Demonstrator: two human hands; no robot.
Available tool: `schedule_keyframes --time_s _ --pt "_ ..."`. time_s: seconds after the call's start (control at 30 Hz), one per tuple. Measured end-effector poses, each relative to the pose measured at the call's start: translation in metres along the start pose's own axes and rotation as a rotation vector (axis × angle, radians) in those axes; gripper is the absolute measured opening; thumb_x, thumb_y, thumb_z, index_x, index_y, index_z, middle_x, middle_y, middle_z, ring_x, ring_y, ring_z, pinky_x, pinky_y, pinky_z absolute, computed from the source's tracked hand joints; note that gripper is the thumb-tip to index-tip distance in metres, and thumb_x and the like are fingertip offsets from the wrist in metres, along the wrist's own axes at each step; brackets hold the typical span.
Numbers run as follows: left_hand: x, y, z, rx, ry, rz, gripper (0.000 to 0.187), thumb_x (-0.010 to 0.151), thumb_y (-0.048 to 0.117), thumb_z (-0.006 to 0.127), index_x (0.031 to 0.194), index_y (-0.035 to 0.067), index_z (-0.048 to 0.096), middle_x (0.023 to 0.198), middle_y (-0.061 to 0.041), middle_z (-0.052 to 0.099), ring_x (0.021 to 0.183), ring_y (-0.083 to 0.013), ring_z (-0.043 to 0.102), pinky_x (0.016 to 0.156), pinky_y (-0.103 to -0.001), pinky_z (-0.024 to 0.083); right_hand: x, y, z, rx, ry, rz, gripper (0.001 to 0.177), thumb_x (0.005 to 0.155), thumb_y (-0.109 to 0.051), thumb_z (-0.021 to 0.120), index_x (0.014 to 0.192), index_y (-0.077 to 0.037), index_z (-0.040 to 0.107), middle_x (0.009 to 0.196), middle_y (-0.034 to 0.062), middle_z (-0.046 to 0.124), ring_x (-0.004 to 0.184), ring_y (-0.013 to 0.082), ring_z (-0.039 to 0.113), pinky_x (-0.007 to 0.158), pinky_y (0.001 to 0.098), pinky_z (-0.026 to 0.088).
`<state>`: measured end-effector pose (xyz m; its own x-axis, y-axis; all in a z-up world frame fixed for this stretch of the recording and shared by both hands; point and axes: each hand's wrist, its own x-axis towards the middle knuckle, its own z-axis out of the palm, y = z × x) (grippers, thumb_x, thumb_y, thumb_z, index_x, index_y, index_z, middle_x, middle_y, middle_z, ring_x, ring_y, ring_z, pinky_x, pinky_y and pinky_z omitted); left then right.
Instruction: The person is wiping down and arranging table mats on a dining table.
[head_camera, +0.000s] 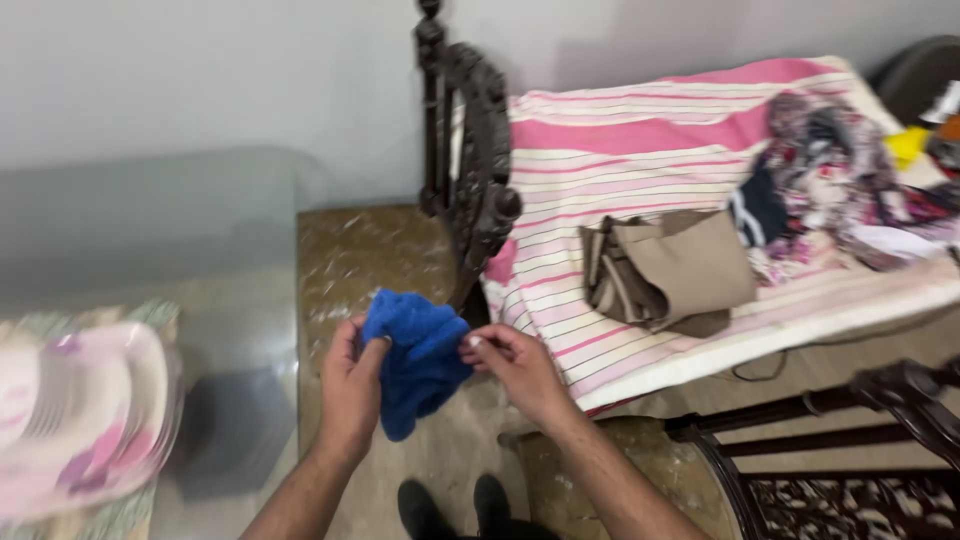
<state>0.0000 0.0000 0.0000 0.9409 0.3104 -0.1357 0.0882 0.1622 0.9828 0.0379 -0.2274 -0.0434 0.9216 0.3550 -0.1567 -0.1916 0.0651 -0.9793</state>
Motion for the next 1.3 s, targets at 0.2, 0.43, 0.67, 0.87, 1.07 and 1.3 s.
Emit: schedule_keyframes --time_s 0.2,0.43,0.67,0.87,1.07,1.3 --pt "0.007 0.007 0.053 -0.009 -0.328 -0.018 0.024 0.097 0.008 0.062 0.121 0.004 0.064 0.102 -0.003 0.069 0.092 -0.0106 0.062 0.083 -0.027 0.051 -0.02 0.017 -0.07 0.167 0.477 0.033 0.027 0.103 -0.018 0.057 0.118 0.002 0.067 0.105 0.0131 0.077 0.093 0.0213 0.074 0.08 0.0321 0.057" --pt "0.007 -0.017 0.137 -0.015 -0.564 0.008 0.023 0.098 0.01 0.061 0.121 0.006 0.064 0.102 -0.001 0.07 0.093 -0.0087 0.063 0.085 -0.025 0.053 -0.033 0.021 -0.182 0.334 0.859 0.097 0.03 0.102 -0.024 0.056 0.118 -0.001 0.065 0.108 0.0137 0.073 0.096 0.0226 0.073 0.08 0.034 0.06" --pt "0.013 -0.025 0.196 0.176 -0.571 -0.077 0.027 0.097 0.013 0.062 0.124 0.007 0.063 0.102 -0.004 0.071 0.089 -0.0134 0.065 0.081 -0.029 0.054 -0.015 0.027 -0.263 0.333 1.079 0.189 0.041 0.095 -0.038 0.072 0.111 -0.002 0.062 0.092 0.0069 0.064 0.071 0.0177 0.063 0.054 0.0339 0.055" --pt "0.049 -0.054 0.221 0.535 -0.421 0.212 0.045 0.09 0.01 0.066 0.133 0.003 0.056 0.122 -0.018 0.066 0.114 -0.0331 0.065 0.099 -0.042 0.05 -0.001 0.025 -0.295 0.396 1.222 0.28 0.035 0.083 -0.028 0.086 0.097 -0.007 0.062 0.089 0.0068 0.065 0.06 0.0147 0.059 0.048 0.0293 0.05" --pt "0.058 -0.061 0.221 0.87 -0.411 0.298 0.073 0.082 0.004 0.07 0.148 0.001 0.039 0.136 -0.028 0.048 0.125 -0.047 0.051 0.106 -0.049 0.044 0.003 0.053 -0.311 0.279 1.179 0.056 0.037 0.086 -0.02 0.083 0.106 -0.002 0.059 0.098 0.0086 0.064 0.078 0.0162 0.06 0.064 0.0329 0.051" --pt "0.044 -0.013 0.229 1.086 -0.441 0.124 0.056 0.091 0.015 0.069 0.142 0.007 0.046 0.133 -0.024 0.055 0.121 -0.0428 0.058 0.103 -0.048 0.049 -0.01 -0.06 -0.275 0.594 1.1 -0.08 0.047 0.09 -0.024 0.063 0.133 -0.01 0.05 0.127 0.0113 0.063 0.117 0.0271 0.064 0.101 0.0462 0.054"
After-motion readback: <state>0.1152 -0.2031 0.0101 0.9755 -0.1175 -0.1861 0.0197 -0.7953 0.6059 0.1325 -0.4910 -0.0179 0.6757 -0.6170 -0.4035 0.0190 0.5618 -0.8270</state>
